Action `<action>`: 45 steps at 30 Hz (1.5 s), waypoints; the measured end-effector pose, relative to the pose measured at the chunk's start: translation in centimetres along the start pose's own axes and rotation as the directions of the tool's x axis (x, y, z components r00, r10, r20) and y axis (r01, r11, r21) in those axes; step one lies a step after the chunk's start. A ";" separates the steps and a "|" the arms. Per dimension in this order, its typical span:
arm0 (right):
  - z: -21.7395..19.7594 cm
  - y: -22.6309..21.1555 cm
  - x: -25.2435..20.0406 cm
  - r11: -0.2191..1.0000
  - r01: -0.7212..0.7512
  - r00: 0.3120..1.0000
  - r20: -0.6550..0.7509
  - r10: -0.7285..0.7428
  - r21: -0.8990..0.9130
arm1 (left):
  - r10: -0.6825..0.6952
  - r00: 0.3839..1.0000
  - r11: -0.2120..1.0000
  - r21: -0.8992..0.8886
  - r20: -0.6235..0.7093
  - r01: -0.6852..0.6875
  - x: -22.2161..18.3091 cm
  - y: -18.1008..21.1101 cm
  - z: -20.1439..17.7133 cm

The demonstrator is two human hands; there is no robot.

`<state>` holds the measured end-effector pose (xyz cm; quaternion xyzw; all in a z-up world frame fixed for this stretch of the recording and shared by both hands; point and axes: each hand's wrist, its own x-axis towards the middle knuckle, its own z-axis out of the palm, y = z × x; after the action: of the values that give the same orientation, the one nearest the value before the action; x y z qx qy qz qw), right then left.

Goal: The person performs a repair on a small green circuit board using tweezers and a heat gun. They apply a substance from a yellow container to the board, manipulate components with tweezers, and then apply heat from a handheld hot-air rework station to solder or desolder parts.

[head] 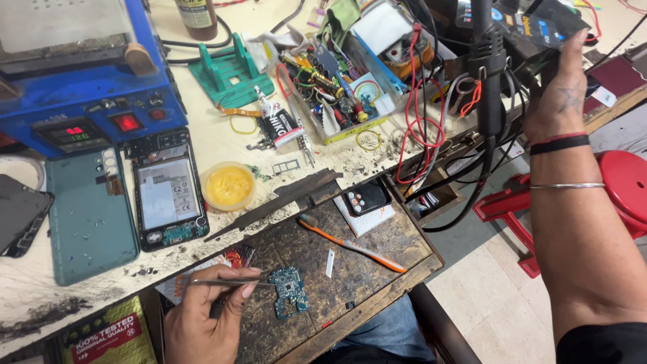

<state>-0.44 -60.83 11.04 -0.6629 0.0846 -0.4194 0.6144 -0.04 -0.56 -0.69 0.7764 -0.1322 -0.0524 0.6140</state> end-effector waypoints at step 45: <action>9.3 -2.8 -17.0 0.766 -0.469 0.873 0.102 0.476 0.440 | 0.123 0.991 0.989 0.085 -0.045 -0.119 0.5 -2.3 0.8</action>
<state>-6.22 -42.63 6.84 -0.4557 0.1537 -0.2642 0.8360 0.62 -0.98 -3.07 0.7925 -0.1656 0.0099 0.5869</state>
